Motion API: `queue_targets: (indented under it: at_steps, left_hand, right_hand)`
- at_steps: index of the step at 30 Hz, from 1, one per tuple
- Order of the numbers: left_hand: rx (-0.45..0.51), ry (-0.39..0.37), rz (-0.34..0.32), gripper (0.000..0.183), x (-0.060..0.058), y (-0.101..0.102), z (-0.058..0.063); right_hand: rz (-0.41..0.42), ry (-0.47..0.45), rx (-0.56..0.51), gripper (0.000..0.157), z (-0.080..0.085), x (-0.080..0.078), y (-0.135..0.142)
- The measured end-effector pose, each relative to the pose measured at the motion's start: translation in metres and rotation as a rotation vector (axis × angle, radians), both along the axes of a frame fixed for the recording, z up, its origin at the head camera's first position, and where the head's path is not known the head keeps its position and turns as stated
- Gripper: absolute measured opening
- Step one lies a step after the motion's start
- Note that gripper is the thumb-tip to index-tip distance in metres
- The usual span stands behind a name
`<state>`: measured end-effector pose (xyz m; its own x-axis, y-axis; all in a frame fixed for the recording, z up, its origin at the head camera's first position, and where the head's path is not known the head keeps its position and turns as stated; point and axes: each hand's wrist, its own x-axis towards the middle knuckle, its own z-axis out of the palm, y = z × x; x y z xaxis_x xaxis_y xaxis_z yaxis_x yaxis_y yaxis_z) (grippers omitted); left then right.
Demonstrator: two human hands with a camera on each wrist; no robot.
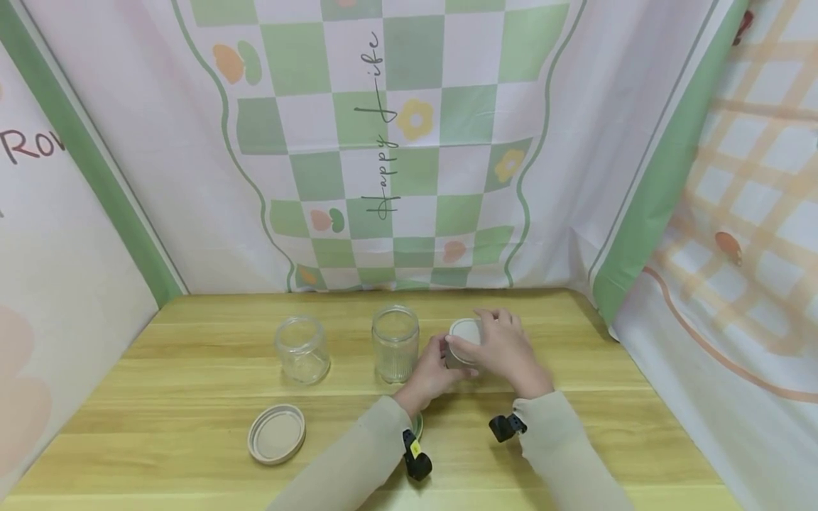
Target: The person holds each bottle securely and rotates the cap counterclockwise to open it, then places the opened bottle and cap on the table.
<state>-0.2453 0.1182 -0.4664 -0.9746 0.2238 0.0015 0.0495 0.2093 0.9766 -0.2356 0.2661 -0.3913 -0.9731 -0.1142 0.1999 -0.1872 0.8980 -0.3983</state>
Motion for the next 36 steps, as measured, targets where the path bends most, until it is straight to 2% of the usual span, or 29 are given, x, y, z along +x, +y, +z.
queue_targets:
  at_steps: [4,10,28,36]
  left_hand:
    - [-0.012,0.007,0.003,0.075,-0.0004,0.0006,-0.0015]
    - [-0.036,0.016,0.007,0.074,-0.0011,0.0019,-0.0036]
    - [-0.019,0.014,0.012,0.074,-0.0025,0.0026,-0.0028]
    - [-0.010,0.003,0.003,0.074,-0.0021,0.0016,-0.0019]
  right_hand:
    - [-0.052,0.010,0.078,0.095,-0.0007,0.0036,-0.0050]
    - [-0.034,0.042,0.142,0.090,-0.0062,0.0038,-0.0063]
    - [0.030,0.063,0.081,0.078,-0.0071,0.0007,-0.0028]
    - [0.072,0.025,0.040,0.072,-0.0021,0.0022,-0.0018]
